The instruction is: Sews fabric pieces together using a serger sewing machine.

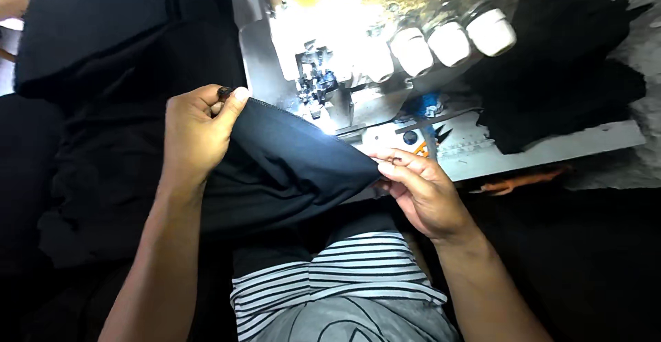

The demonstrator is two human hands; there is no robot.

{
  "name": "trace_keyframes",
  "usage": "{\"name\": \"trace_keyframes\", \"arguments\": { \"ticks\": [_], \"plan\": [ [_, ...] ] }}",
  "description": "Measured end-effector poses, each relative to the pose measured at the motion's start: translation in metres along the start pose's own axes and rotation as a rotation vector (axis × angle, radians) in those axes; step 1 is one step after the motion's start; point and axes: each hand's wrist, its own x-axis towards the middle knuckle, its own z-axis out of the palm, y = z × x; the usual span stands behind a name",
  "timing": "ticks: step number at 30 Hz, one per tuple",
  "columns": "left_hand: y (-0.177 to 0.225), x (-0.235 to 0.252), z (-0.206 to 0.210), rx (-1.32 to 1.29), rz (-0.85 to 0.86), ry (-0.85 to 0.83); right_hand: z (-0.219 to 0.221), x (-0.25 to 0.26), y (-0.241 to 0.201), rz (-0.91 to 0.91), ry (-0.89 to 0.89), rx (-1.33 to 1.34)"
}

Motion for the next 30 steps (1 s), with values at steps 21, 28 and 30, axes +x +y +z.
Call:
{"name": "trace_keyframes", "arguments": {
  "ticks": [21, 28, 30],
  "plan": [
    [0.011, 0.012, -0.006, 0.164, 0.126, -0.079, 0.050, 0.010, -0.007, -0.018, 0.022, -0.490],
    [0.018, 0.065, 0.026, 0.434, 0.237, -0.108, 0.086, 0.002, 0.019, 0.088, -0.005, -0.315],
    [0.018, 0.067, 0.038, 0.426, 0.227, -0.047, 0.076, 0.006, 0.020, 0.041, 0.018, -0.368]
  ]
}}
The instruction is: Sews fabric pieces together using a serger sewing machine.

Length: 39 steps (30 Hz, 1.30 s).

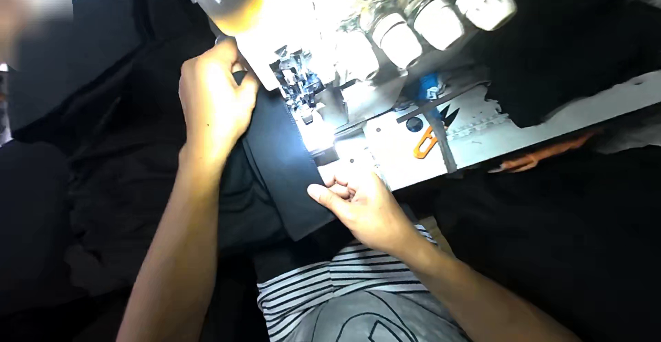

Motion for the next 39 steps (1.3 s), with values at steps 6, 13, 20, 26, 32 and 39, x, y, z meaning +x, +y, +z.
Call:
{"name": "trace_keyframes", "arguments": {
  "ticks": [6, 13, 20, 26, 32, 39],
  "plan": [
    [0.004, 0.001, 0.004, -0.046, -0.020, 0.033, -0.008, 0.002, 0.002, -0.011, -0.016, -0.007],
    [0.007, -0.002, 0.004, 0.009, 0.051, 0.058, -0.015, 0.009, 0.000, -0.018, -0.017, 0.056],
    [0.023, 0.010, 0.005, 0.128, 0.036, 0.019, -0.026, 0.020, -0.004, -0.072, 0.038, 0.013],
    [0.021, 0.008, 0.006, 0.104, 0.030, 0.026, -0.026, 0.020, -0.003, -0.083, 0.027, 0.025],
    [0.019, -0.006, 0.004, 0.181, -0.096, 0.128, -0.026, 0.008, -0.004, -0.061, 0.022, 0.022],
    [0.077, -0.162, 0.003, -0.263, 0.171, -0.028, -0.029, -0.017, -0.016, -0.002, 0.020, 0.226]
  ]
}}
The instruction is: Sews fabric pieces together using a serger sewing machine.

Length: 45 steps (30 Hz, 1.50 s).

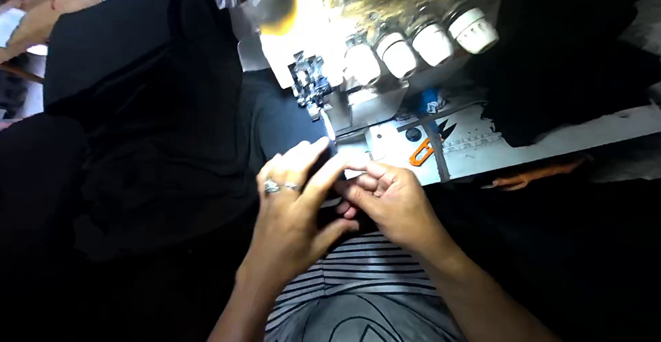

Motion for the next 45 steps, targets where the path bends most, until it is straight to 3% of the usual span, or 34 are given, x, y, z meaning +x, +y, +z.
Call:
{"name": "trace_keyframes", "arguments": {
  "ticks": [4, 6, 12, 23, 32, 37, 45],
  "plan": [
    [-0.007, 0.000, 0.028, 0.071, 0.047, 0.243, 0.006, 0.001, -0.006, 0.009, -0.023, 0.040],
    [-0.005, -0.005, 0.029, 0.009, 0.015, 0.276, 0.006, -0.003, -0.007, -0.019, -0.008, -0.006],
    [-0.001, -0.012, 0.026, -0.080, -0.080, 0.259, 0.002, -0.002, 0.000, -0.070, 0.021, -0.050],
    [-0.020, 0.006, 0.024, -0.067, -0.062, 0.261, 0.002, 0.023, -0.002, -0.157, 0.003, -0.092],
    [-0.042, 0.039, 0.011, -0.037, -0.064, 0.226, 0.004, 0.055, -0.006, -0.304, 0.072, -0.277],
    [-0.058, 0.063, 0.003, -0.050, -0.066, 0.233, 0.003, 0.046, -0.003, -0.307, 0.087, -0.258],
    [-0.032, 0.022, -0.004, 0.168, -0.209, 0.243, -0.018, 0.015, 0.013, -0.201, -0.025, -0.136]
  ]
}}
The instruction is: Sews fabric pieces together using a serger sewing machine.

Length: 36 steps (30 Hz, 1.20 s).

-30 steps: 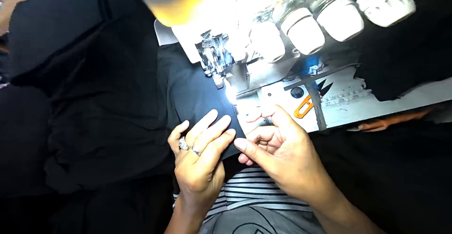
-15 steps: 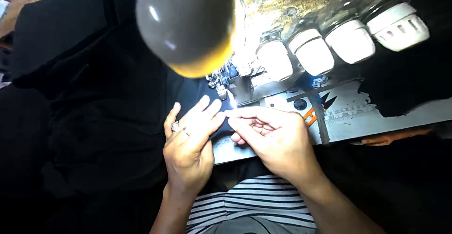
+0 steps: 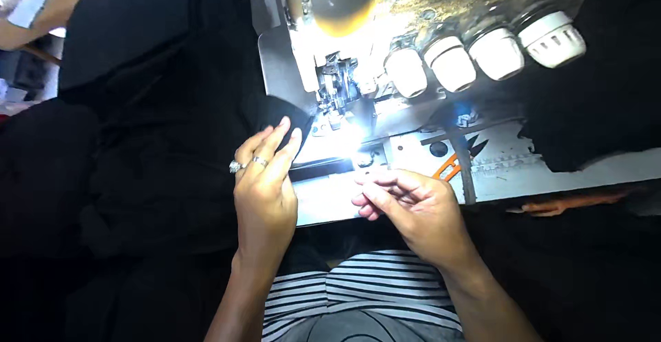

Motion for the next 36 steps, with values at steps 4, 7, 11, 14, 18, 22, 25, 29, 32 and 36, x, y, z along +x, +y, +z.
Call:
{"name": "trace_keyframes", "arguments": {
  "ticks": [4, 7, 11, 14, 18, 22, 25, 29, 32, 36],
  "plan": [
    [0.040, -0.019, 0.001, -0.051, -0.058, -0.126, 0.000, -0.001, 0.009, 0.101, -0.086, 0.031],
    [0.057, -0.021, 0.030, -0.191, 0.027, -0.233, 0.006, 0.003, 0.021, 0.154, -0.031, -0.091],
    [0.056, -0.031, 0.005, -0.200, 0.134, -0.384, 0.000, 0.006, 0.020, 0.232, -0.109, -0.047],
    [0.049, -0.060, -0.025, -0.198, 0.266, -0.545, 0.003, 0.004, 0.014, 0.477, -0.429, 0.357],
    [0.042, -0.105, -0.045, -0.208, 0.304, -0.699, 0.023, -0.025, 0.017, 0.429, -0.453, 0.310],
    [0.024, -0.118, -0.043, -0.398, 0.313, -0.693, 0.034, -0.044, 0.026, 0.378, -0.112, 0.191],
    [0.067, -0.069, -0.033, -0.465, 0.316, -0.532, 0.033, -0.062, 0.052, 0.298, -0.002, 0.102],
    [0.132, -0.025, 0.043, -0.096, 0.421, -0.722, 0.065, -0.066, 0.049, 0.481, 0.078, -0.326],
    [0.132, -0.033, 0.118, 0.080, 0.466, -0.675, 0.073, -0.071, 0.082, 0.092, 0.312, 0.017],
    [0.122, -0.045, 0.129, 0.072, 0.535, -0.515, 0.059, -0.088, 0.113, 0.040, 0.232, -0.078]
  ]
}}
